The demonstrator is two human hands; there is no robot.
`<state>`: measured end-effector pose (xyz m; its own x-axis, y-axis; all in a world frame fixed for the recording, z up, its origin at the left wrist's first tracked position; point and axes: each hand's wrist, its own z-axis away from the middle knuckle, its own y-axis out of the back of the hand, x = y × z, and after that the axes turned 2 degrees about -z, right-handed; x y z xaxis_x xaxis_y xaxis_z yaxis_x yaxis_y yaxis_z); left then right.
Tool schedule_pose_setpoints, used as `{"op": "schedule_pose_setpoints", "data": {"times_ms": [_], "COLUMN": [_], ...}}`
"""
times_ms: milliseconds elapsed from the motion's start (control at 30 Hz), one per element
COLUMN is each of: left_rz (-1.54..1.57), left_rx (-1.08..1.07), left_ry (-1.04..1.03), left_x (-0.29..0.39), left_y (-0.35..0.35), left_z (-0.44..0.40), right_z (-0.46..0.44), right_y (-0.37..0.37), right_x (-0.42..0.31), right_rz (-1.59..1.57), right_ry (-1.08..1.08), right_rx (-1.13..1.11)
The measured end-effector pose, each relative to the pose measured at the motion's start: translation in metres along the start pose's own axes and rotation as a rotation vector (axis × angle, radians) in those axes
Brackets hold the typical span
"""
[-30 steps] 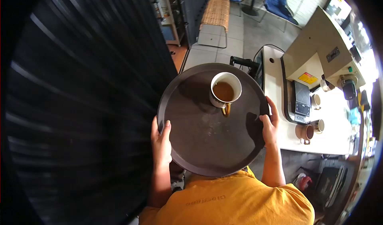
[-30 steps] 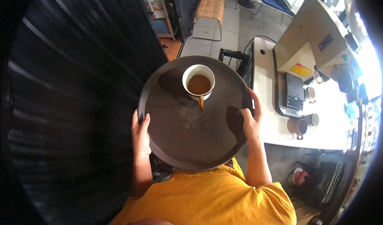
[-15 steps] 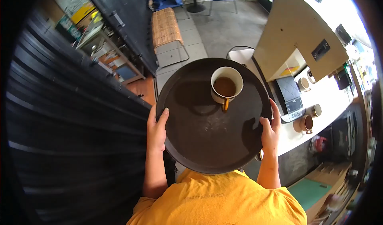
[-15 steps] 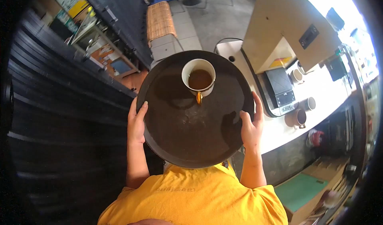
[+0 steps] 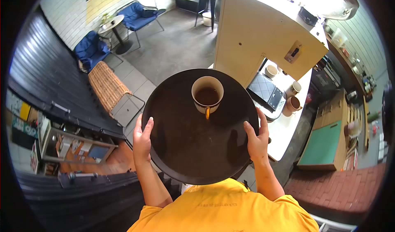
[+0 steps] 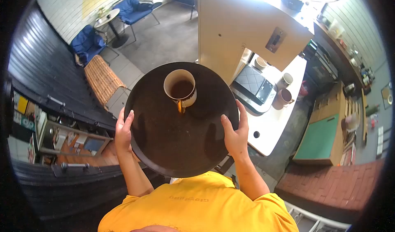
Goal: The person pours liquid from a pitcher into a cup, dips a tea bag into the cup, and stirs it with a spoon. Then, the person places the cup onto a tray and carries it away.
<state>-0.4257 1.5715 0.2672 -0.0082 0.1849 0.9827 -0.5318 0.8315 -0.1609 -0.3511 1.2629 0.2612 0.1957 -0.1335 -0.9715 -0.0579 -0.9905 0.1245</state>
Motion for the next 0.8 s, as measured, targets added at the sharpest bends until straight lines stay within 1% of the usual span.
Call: {"op": "schedule_pose_setpoints", "data": {"times_ms": [67, 167, 233, 300, 333, 433, 467, 500, 567, 600, 633, 667, 800], "left_rz": [-0.058, -0.066, -0.039, -0.067, -0.024, -0.092, -0.067, -0.082, -0.03, -0.099, -0.167, -0.11, -0.074], "left_rx": [-0.046, -0.098, -0.128, -0.084, -0.114, -0.047, -0.084, -0.103, -0.089, -0.029, 0.032, 0.031, 0.018], "left_ry": [-0.003, -0.009, -0.016, -0.012, 0.003, -0.011, -0.009, 0.013, 0.026, 0.014, 0.01, 0.034, 0.06], "left_x": [0.004, 0.011, 0.009, 0.012, 0.01, 0.009, 0.015, 0.025, 0.019, 0.015, 0.015, 0.02, 0.023], "left_y": [0.014, 0.03, 0.038, 0.041, 0.044, 0.049, 0.048, 0.046, 0.055, 0.06, 0.065, 0.066, 0.089], "left_z": [-0.024, -0.055, -0.072, -0.085, -0.093, -0.112, -0.116, -0.117, -0.131, -0.139, -0.142, -0.146, -0.183], "right_z": [0.002, 0.002, -0.001, -0.008, -0.013, -0.03, -0.036, -0.044, -0.059, -0.064, -0.068, -0.074, -0.094], "right_y": [-0.022, -0.05, -0.065, -0.077, -0.081, -0.094, -0.097, -0.098, -0.11, -0.115, -0.122, -0.129, -0.165], "right_x": [-0.013, -0.014, -0.025, -0.03, -0.024, -0.023, -0.015, -0.012, -0.011, -0.023, -0.023, -0.023, -0.036], "right_rz": [-0.119, -0.116, -0.076, 0.081, -0.049, -0.006, 0.117, 0.113, 0.209, 0.128, 0.111, 0.092, 0.101], "right_ry": [-0.092, -0.141, -0.107, -0.09, -0.135, -0.114, -0.051, -0.05, 0.052, 0.014, 0.005, -0.004, -0.002], "right_rx": [0.03, 0.064, 0.087, 0.083, 0.064, 0.038, 0.044, 0.03, 0.02, -0.011, -0.027, -0.035, -0.021]}}
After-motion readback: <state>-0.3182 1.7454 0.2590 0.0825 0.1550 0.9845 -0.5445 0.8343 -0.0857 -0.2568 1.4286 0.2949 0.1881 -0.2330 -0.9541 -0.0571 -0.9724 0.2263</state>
